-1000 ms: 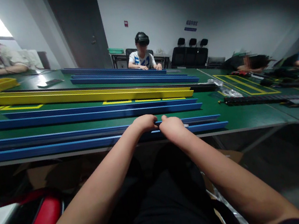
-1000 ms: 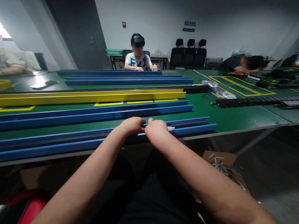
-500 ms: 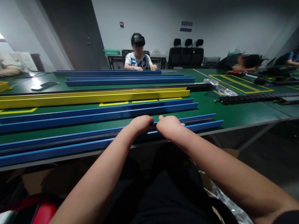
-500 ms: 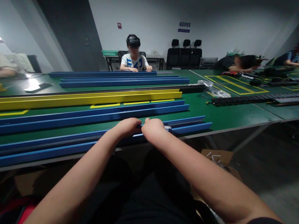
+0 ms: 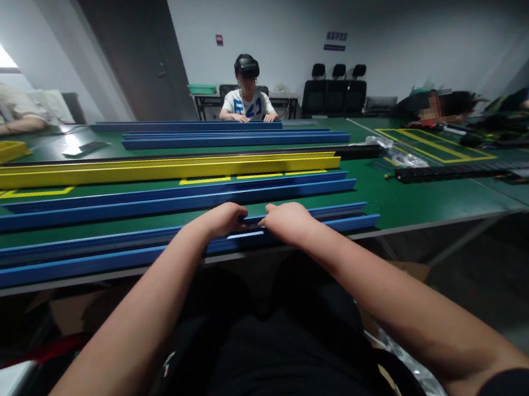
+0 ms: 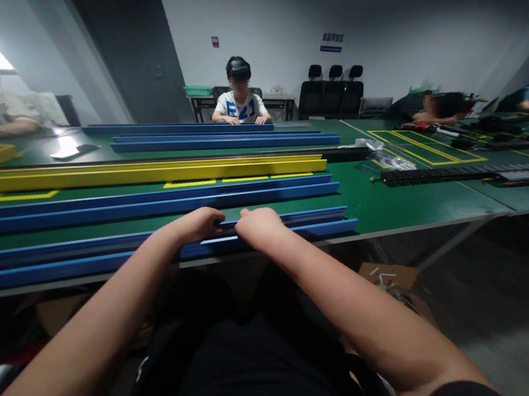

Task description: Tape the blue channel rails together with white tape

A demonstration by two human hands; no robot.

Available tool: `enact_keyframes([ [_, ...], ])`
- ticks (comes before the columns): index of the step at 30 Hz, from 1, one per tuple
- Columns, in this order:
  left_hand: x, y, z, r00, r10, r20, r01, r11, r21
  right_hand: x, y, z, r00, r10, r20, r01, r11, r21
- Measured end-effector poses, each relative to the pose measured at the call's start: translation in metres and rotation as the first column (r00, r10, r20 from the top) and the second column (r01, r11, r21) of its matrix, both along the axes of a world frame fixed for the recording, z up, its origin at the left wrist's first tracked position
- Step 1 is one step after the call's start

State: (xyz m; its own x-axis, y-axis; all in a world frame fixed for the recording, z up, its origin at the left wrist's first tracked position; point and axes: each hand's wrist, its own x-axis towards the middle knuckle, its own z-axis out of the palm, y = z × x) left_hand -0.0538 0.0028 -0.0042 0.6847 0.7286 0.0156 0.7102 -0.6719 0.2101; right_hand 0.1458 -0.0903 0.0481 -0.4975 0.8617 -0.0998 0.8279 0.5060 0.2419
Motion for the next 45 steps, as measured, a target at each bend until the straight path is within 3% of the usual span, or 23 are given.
enact_keyframes([
  [4, -0.02, -0.005, 0.005, 0.998, 0.056, 0.024, -0.054, 0.997, -0.056, -0.006, -0.001, 0.002, 0.997, 0.073, -0.018, -0.072, 0.997, 0.021],
  [8, -0.022, -0.011, 0.008, 0.995, 0.094, 0.034, -0.092, 0.993, -0.068, 0.004, 0.0, 0.013, 0.992, 0.121, -0.022, -0.12, 0.992, 0.045],
  [12, -0.019, -0.01, 0.009, 0.991, 0.133, 0.03, -0.13, 0.988, -0.089, 0.015, 0.006, 0.018, 0.988, 0.151, 0.027, -0.15, 0.989, -0.014],
  [22, -0.024, -0.012, 0.013, 0.99, 0.139, 0.015, -0.135, 0.979, -0.15, 0.0, 0.011, 0.012, 0.993, 0.04, 0.107, -0.029, 0.994, -0.105],
  [26, -0.024, -0.009, 0.017, 0.99, 0.093, 0.108, -0.06, 0.958, -0.28, -0.005, 0.015, 0.004, 0.992, 0.041, 0.121, -0.032, 0.997, -0.076],
  [29, -0.023, -0.004, 0.019, 0.982, 0.135, 0.132, -0.081, 0.933, -0.351, -0.007, 0.018, -0.004, 0.991, 0.023, 0.133, -0.016, 0.998, -0.054],
  [33, -0.023, -0.003, 0.018, 0.975, 0.176, 0.137, -0.117, 0.927, -0.357, -0.009, 0.021, -0.008, 0.991, -0.006, 0.137, 0.015, 0.998, -0.069],
  [39, -0.028, -0.006, 0.017, 0.982, 0.102, 0.156, -0.034, 0.921, -0.388, -0.009, 0.024, -0.006, 0.99, -0.013, 0.141, 0.027, 0.995, -0.093],
  [45, -0.025, -0.007, 0.015, 0.993, 0.077, 0.087, -0.051, 0.963, -0.265, -0.011, 0.024, -0.006, 0.99, -0.03, 0.135, 0.041, 0.996, -0.083],
])
